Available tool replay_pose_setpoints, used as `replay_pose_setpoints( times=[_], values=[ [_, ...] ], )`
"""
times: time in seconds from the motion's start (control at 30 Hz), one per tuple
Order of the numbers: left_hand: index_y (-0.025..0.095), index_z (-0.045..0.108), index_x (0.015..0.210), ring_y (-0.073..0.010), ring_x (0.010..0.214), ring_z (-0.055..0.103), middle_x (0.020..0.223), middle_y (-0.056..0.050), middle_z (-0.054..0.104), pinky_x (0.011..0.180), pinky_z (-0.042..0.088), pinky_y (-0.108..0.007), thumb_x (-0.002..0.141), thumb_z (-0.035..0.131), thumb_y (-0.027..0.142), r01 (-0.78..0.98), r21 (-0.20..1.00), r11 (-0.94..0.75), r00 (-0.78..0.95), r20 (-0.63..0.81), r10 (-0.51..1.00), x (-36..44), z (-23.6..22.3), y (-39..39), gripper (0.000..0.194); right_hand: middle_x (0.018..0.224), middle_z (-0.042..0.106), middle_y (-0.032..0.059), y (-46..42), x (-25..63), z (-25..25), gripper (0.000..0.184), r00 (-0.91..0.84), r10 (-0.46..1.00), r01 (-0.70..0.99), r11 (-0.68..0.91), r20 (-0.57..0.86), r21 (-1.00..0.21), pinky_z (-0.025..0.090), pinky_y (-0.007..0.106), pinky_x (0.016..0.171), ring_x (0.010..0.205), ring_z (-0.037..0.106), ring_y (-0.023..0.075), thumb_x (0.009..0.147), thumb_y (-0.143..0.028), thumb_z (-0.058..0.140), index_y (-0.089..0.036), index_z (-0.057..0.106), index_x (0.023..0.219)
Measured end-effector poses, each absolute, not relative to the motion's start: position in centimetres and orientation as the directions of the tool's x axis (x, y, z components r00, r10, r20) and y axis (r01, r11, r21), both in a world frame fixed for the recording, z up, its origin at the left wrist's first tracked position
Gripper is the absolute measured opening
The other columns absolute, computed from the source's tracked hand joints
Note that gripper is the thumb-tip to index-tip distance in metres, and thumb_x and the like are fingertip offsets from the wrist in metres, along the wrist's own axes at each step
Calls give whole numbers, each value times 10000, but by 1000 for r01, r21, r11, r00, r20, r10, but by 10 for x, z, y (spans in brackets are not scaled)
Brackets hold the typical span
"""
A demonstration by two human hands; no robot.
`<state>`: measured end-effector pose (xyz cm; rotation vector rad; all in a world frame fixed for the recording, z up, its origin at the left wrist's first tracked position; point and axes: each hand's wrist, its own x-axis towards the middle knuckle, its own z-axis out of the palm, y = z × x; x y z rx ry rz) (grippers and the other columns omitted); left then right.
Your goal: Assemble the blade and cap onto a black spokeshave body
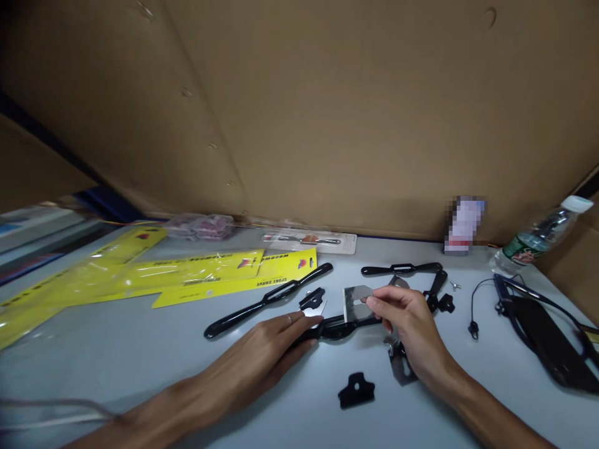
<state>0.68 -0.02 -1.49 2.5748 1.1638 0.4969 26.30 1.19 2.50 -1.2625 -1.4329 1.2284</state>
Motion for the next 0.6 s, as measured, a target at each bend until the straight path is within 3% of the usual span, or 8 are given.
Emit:
replay_pose_setpoints(
  times=[0.1,0.2,0.27,0.37,0.6],
  values=[
    [167,580,1197,-240,851,719,1012,-84,710,744,621,-408,1030,430,198,662,367,-653,624,213,752,7,-15,-1,226,739,610,4,7,260,23,158,-194,936,370,347,293,-862,416,277,596,673,549,152,935,-292,673,-189,715,823],
    [161,579,1210,-230,825,717,986,-76,712,722,618,-387,1037,435,199,639,362,-679,630,260,732,7,-15,-1,228,829,665,62,0,256,20,183,-445,649,493,753,617,-436,455,295,653,745,575,173,969,-82,555,-133,731,963],
    [155,586,1196,-231,800,716,960,-73,712,697,614,-380,1042,436,200,627,359,-692,632,284,721,8,-14,-2,220,824,673,89,-5,254,18,262,-601,468,498,853,648,-154,454,305,630,739,563,190,951,4,481,-85,721,1009],
    [151,600,1189,-234,793,720,948,-73,713,687,615,-380,1046,437,205,621,355,-699,635,295,714,9,-12,-2,224,818,688,103,-8,253,15,293,-717,345,494,864,606,92,475,329,644,779,585,227,942,21,439,-50,709,1032],
    [137,613,1194,-254,831,735,1023,-115,726,714,634,-415,1042,436,210,609,361,-706,634,314,707,9,-14,-3,244,837,694,103,-7,253,11,288,-799,301,480,840,521,252,482,341,629,812,601,250,983,-14,416,-22,694,1054]
  ],
)
